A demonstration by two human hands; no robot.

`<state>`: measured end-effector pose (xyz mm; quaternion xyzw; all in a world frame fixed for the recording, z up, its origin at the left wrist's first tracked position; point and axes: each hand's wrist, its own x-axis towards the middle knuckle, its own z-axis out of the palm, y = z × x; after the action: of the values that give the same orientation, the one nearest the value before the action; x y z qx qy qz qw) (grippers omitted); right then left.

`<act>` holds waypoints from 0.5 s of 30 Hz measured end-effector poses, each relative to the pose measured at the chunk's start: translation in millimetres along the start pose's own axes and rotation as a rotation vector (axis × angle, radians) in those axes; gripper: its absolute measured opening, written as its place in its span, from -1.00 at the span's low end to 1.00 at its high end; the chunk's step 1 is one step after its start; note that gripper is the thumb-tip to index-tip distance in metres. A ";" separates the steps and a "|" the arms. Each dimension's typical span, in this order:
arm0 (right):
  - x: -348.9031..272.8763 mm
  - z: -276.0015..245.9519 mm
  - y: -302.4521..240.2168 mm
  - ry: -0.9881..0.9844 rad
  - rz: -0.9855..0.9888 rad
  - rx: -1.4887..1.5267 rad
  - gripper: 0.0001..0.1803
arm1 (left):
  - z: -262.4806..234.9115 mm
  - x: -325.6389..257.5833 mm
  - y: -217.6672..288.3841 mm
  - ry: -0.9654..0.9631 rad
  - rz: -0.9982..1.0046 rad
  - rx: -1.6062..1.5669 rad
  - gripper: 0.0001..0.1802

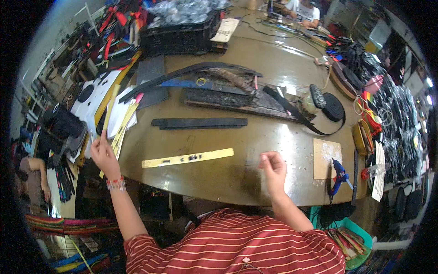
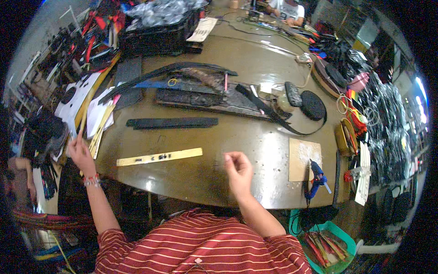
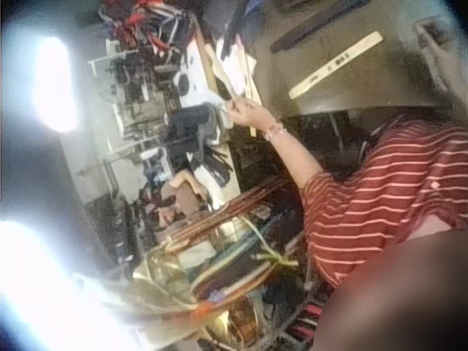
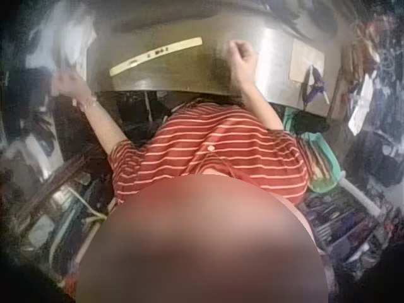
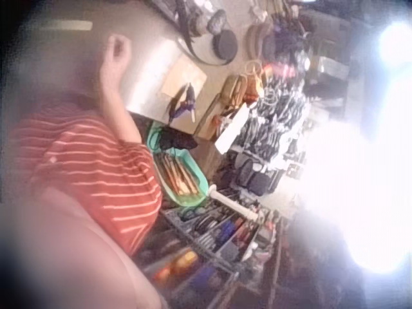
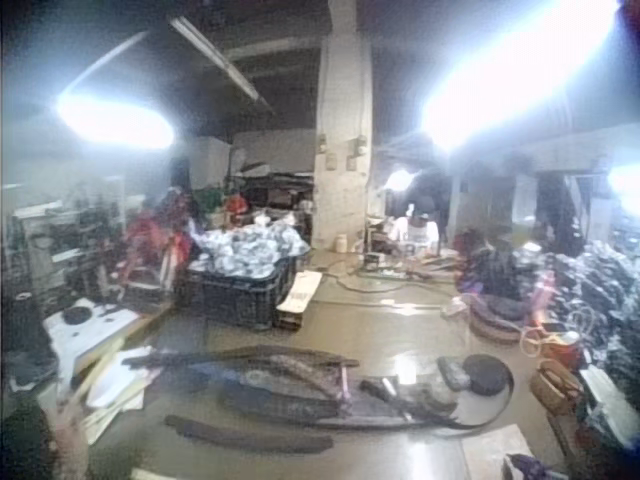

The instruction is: The person measures and aligns black strap pieces with yellow and white templates on a workbench, then places them aside. They handle a pink strap, a foam pad, and a red tin, and finally pour liquid from a metal can into the tin using a funnel.

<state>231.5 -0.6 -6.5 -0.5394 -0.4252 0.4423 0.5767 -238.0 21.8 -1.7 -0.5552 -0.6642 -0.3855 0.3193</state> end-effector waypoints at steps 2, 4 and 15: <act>-2.9 -1.3 -15.5 -0.024 -0.020 0.034 -0.88 | 12.9 -8.3 -15.1 -0.270 -0.085 0.045 -0.59; -5.6 -3.2 -44.0 -0.174 -0.221 0.159 -0.90 | 22.8 -22.2 -2.0 -0.332 -0.102 0.128 -0.61; -44.2 -46.8 -225.8 -1.541 -0.863 0.700 -0.40 | 34.1 -17.7 217.0 -0.363 0.075 -0.648 -0.77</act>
<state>277.5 -61.0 215.7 0.3080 -0.6945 0.5275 0.3802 -21.2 61.4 0.5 -0.7106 -0.5328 -0.4593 0.0177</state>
